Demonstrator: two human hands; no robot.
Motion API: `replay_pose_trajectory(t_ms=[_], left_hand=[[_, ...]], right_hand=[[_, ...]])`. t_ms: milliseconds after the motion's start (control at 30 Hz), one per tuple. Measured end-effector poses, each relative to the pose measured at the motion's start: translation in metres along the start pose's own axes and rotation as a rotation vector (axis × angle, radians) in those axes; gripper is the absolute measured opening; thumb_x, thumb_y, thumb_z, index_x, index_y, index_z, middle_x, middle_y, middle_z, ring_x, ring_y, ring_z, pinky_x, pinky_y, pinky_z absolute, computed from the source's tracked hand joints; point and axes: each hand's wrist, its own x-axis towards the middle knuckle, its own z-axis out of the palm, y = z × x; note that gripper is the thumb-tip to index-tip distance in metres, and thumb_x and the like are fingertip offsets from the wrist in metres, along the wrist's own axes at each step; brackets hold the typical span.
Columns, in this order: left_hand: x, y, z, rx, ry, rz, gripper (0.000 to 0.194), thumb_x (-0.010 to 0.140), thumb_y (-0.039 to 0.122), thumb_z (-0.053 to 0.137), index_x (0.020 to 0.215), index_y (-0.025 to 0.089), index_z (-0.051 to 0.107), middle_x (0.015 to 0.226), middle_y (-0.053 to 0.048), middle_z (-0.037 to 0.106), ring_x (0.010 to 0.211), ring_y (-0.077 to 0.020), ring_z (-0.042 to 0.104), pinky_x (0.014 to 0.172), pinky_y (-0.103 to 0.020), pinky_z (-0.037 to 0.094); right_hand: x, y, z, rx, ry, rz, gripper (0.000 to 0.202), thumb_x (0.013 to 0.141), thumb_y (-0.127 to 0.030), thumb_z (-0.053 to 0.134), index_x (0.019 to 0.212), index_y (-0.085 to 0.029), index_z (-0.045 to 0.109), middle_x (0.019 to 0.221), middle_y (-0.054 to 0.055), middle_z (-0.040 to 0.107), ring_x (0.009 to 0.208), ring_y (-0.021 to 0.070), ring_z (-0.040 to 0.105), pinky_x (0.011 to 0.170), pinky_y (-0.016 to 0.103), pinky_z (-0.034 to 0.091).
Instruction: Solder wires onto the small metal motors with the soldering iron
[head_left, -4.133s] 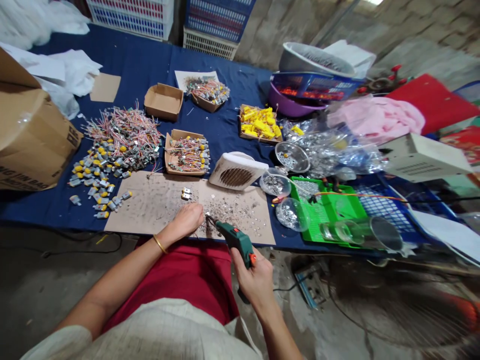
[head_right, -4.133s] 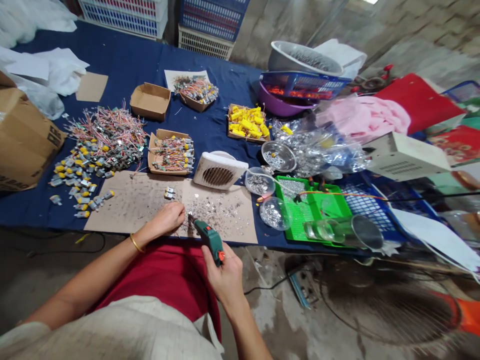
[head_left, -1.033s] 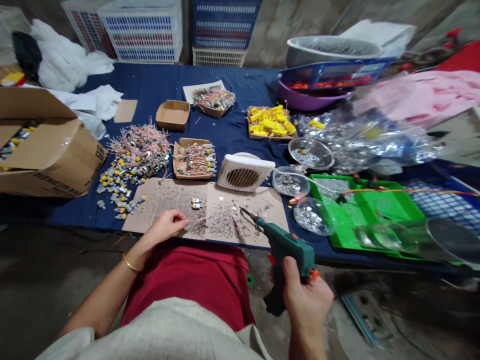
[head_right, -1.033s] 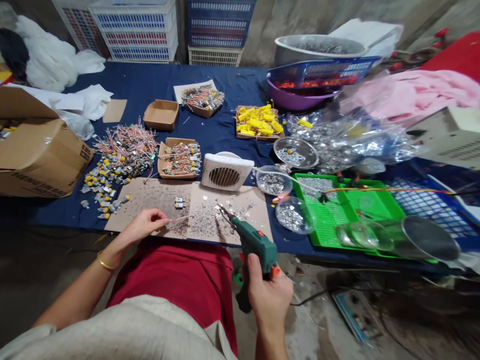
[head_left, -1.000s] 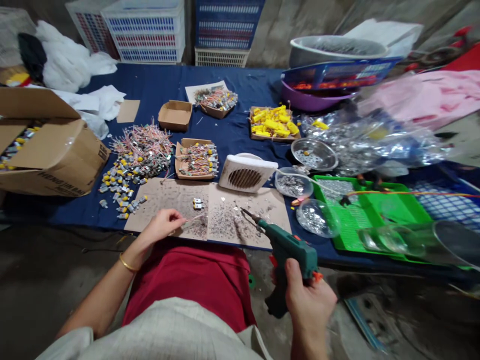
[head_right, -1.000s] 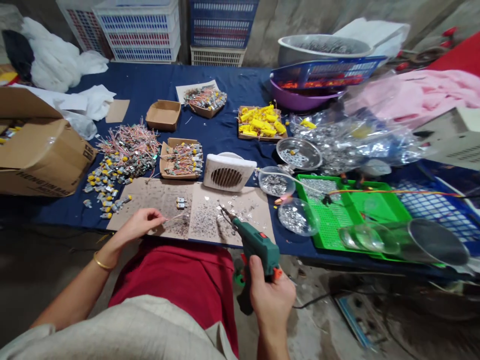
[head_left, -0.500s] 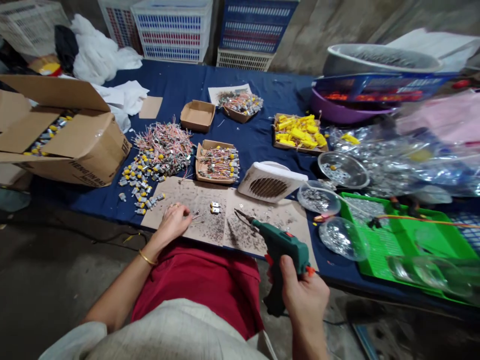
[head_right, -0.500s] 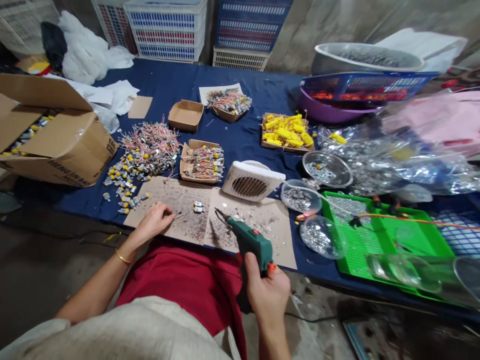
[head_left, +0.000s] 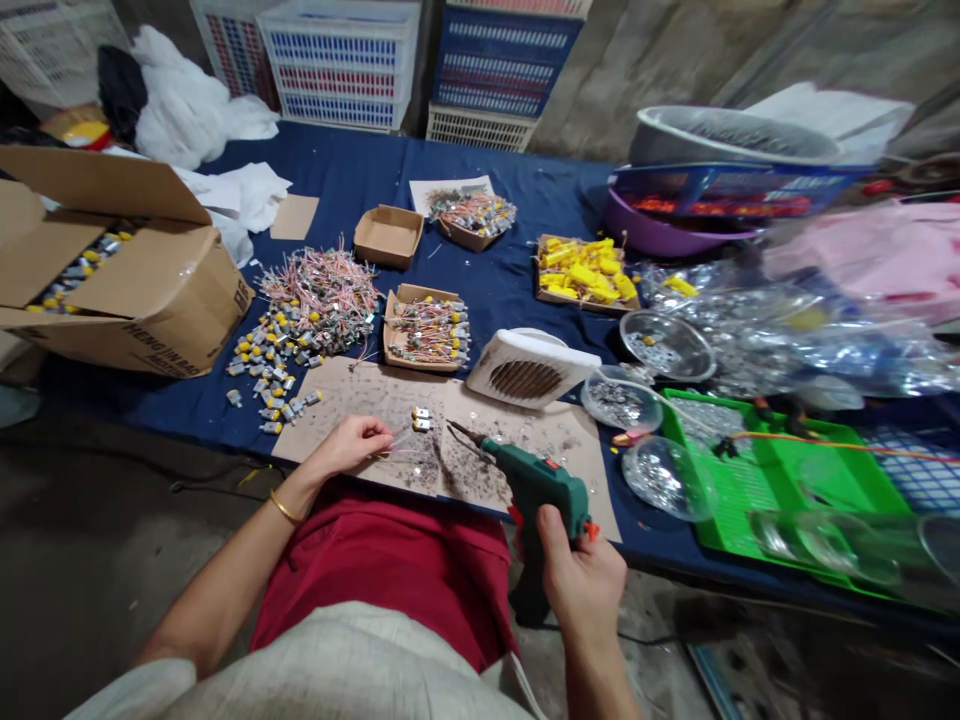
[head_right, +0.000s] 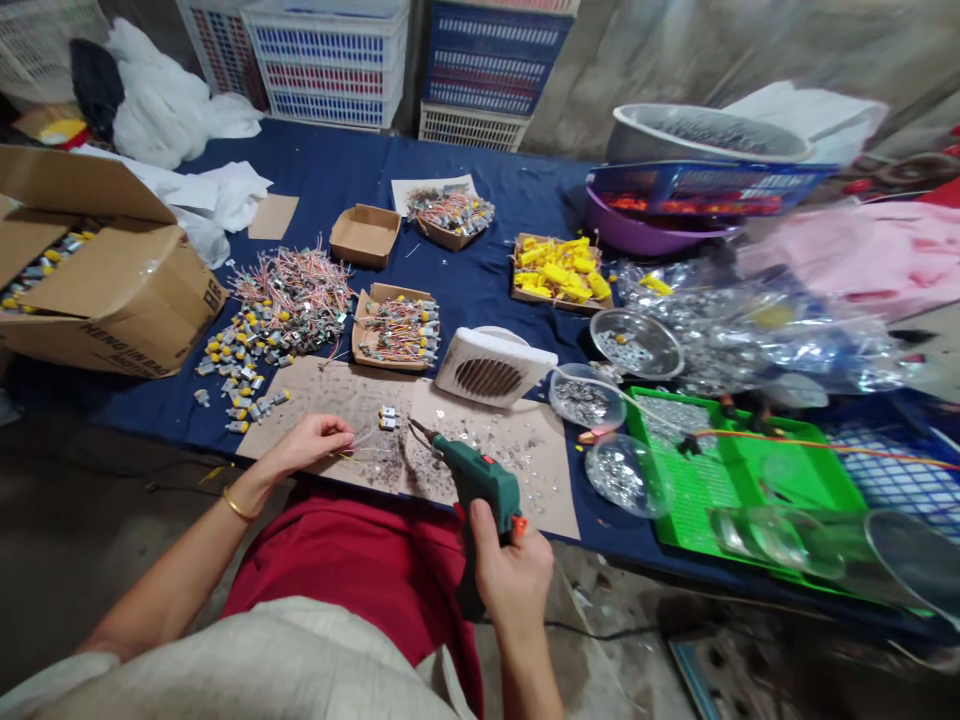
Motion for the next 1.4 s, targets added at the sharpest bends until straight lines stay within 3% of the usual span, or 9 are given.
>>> replay_pose_trajectory(t_ms=[267,467,567,667,767,900,967,1233,1400], left_hand=[[0.012,0.003,0.022,0.245,0.063,0.172,0.015,0.075,0.021,0.053,0.083,0.016,0.066,0.075,-0.001,0.068,0.068,-0.0126,0.059,0.065,-0.022,0.044],[0.010,0.008,0.023,0.328,0.023,0.204,0.023,0.077,0.010,0.043,0.080,0.017,0.064,0.075,-0.001,0.067,0.071,-0.0132,0.059,0.071,-0.023,0.045],[0.005,0.013,0.021,0.365,-0.081,0.226,0.029,0.076,0.006,0.041,0.084,0.017,0.066,0.083,-0.003,0.068,0.081,-0.0145,0.061,0.080,-0.026,0.046],[-0.006,0.016,0.022,0.486,-0.200,0.311,0.025,0.080,0.013,0.050,0.094,0.022,0.070,0.114,-0.006,0.065,0.109,-0.0202,0.054,0.096,-0.034,0.040],[-0.018,0.016,0.029,0.600,-0.121,0.325,0.020,0.088,0.033,0.054,0.086,0.024,0.072,0.126,-0.005,0.058,0.120,-0.0256,0.043,0.100,-0.043,0.032],[-0.023,0.009,0.046,0.668,0.180,0.303,0.025,0.090,0.037,0.054,0.080,0.019,0.068,0.112,-0.008,0.061,0.109,-0.0237,0.046,0.094,-0.040,0.032],[-0.022,0.006,0.050,0.682,0.228,0.294,0.017,0.087,0.034,0.059,0.089,0.018,0.065,0.105,-0.008,0.061,0.102,-0.0222,0.048,0.089,-0.037,0.034],[-0.010,0.007,0.045,0.751,0.061,0.315,0.012,0.088,0.025,0.055,0.085,0.018,0.065,0.095,-0.008,0.063,0.100,-0.0230,0.051,0.090,-0.038,0.033],[-0.002,0.008,0.035,0.400,-0.059,0.162,0.021,0.086,0.030,0.052,0.080,0.016,0.067,0.073,-0.003,0.067,0.072,-0.0161,0.058,0.073,-0.027,0.041]], right_hand=[[-0.008,0.010,-0.006,0.090,0.078,0.061,0.054,0.077,-0.064,0.055,0.050,-0.017,0.055,0.044,0.002,0.053,0.041,0.0140,0.049,0.041,0.024,0.041],[-0.005,0.018,-0.005,0.093,0.045,0.078,0.055,0.078,-0.065,0.055,0.050,-0.017,0.056,0.044,0.002,0.053,0.041,0.0139,0.048,0.042,0.024,0.041],[-0.004,0.016,-0.003,0.060,0.065,0.055,0.056,0.077,-0.065,0.054,0.049,-0.017,0.055,0.043,0.002,0.051,0.042,0.0135,0.047,0.043,0.024,0.041],[-0.005,0.016,-0.003,0.055,0.074,0.053,0.055,0.076,-0.065,0.054,0.052,-0.015,0.058,0.046,0.002,0.053,0.044,0.0135,0.047,0.044,0.024,0.041],[-0.006,0.019,-0.002,0.074,0.076,0.069,0.055,0.076,-0.065,0.055,0.053,-0.015,0.059,0.047,0.002,0.054,0.043,0.0135,0.047,0.044,0.024,0.041],[-0.009,0.025,0.001,0.115,0.062,0.099,0.055,0.076,-0.065,0.057,0.054,-0.015,0.060,0.046,0.003,0.055,0.043,0.0143,0.049,0.043,0.025,0.041],[-0.010,0.027,0.003,0.139,0.057,0.106,0.055,0.076,-0.065,0.058,0.055,-0.014,0.060,0.048,0.004,0.056,0.043,0.0147,0.050,0.043,0.025,0.041],[-0.013,0.024,0.000,0.115,0.045,0.053,0.055,0.078,-0.063,0.056,0.058,-0.013,0.065,0.050,0.004,0.058,0.047,0.0154,0.052,0.047,0.025,0.044],[-0.014,0.028,-0.001,0.149,0.064,0.075,0.055,0.076,-0.064,0.058,0.059,-0.013,0.066,0.050,0.004,0.059,0.046,0.0156,0.052,0.044,0.025,0.043]])
